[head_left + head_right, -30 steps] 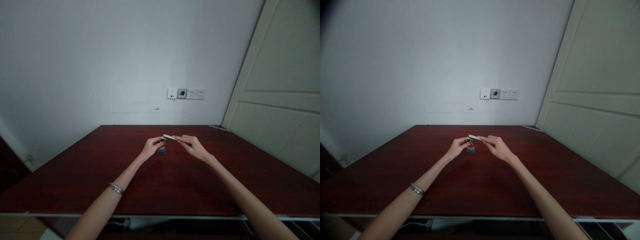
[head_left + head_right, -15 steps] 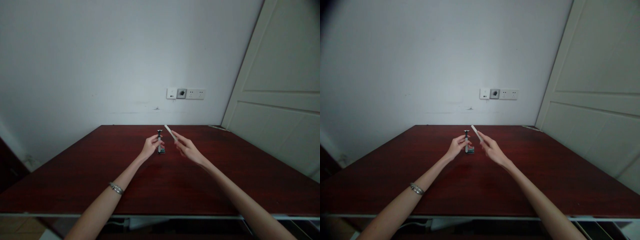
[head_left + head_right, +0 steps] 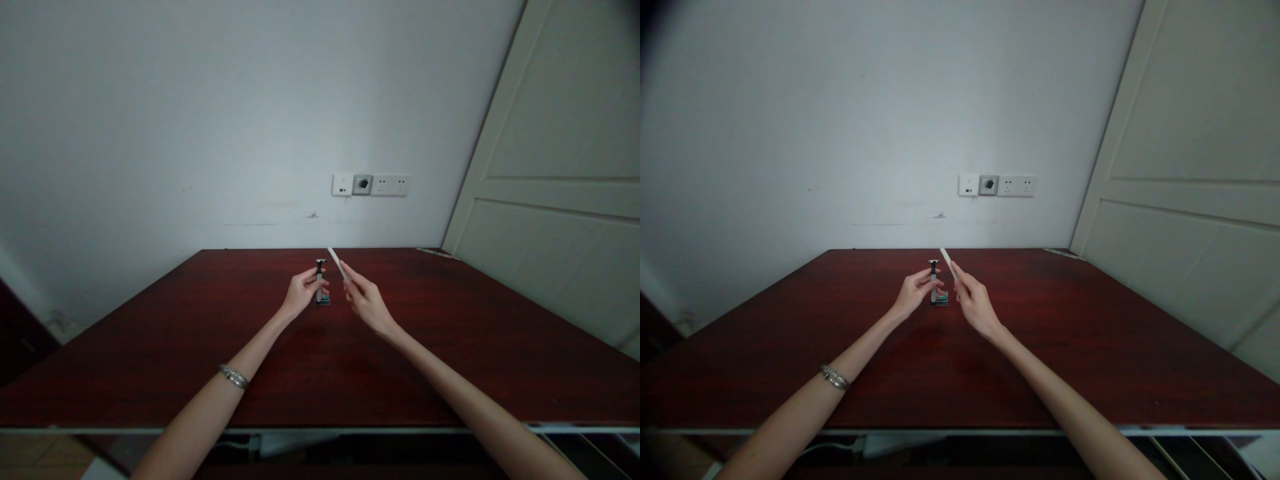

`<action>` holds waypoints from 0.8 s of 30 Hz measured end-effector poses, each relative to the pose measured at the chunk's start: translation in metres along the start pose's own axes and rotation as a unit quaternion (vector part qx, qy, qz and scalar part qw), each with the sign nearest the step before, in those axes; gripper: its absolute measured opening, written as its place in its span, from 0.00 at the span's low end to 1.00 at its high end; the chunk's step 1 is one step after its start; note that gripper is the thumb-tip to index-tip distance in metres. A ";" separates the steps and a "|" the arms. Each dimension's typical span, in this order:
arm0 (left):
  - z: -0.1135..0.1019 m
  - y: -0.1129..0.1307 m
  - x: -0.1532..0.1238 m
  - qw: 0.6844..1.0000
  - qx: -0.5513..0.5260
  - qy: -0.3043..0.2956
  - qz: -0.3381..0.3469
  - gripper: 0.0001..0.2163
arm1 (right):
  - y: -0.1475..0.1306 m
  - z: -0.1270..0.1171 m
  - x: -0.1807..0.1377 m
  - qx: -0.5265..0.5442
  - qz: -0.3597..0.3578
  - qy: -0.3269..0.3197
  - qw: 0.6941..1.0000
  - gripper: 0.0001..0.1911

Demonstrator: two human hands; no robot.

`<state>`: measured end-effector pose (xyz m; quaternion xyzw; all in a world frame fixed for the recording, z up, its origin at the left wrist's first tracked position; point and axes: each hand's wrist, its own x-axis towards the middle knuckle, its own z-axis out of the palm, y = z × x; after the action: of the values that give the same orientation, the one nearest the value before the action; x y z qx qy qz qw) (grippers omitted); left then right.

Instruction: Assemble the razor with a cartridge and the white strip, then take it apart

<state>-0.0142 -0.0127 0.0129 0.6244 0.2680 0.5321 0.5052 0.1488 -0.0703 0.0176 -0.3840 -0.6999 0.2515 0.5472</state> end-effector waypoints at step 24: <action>-0.001 -0.002 0.002 1.000 0.015 -0.021 0.005 0.19 | 0.002 0.011 -0.010 -0.002 -0.006 0.043 0.999 0.25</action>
<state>-0.0136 -0.0098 0.0118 0.6444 0.2625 0.5169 0.4986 0.1394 -0.0771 0.0074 -0.3915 -0.6785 0.2301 0.5774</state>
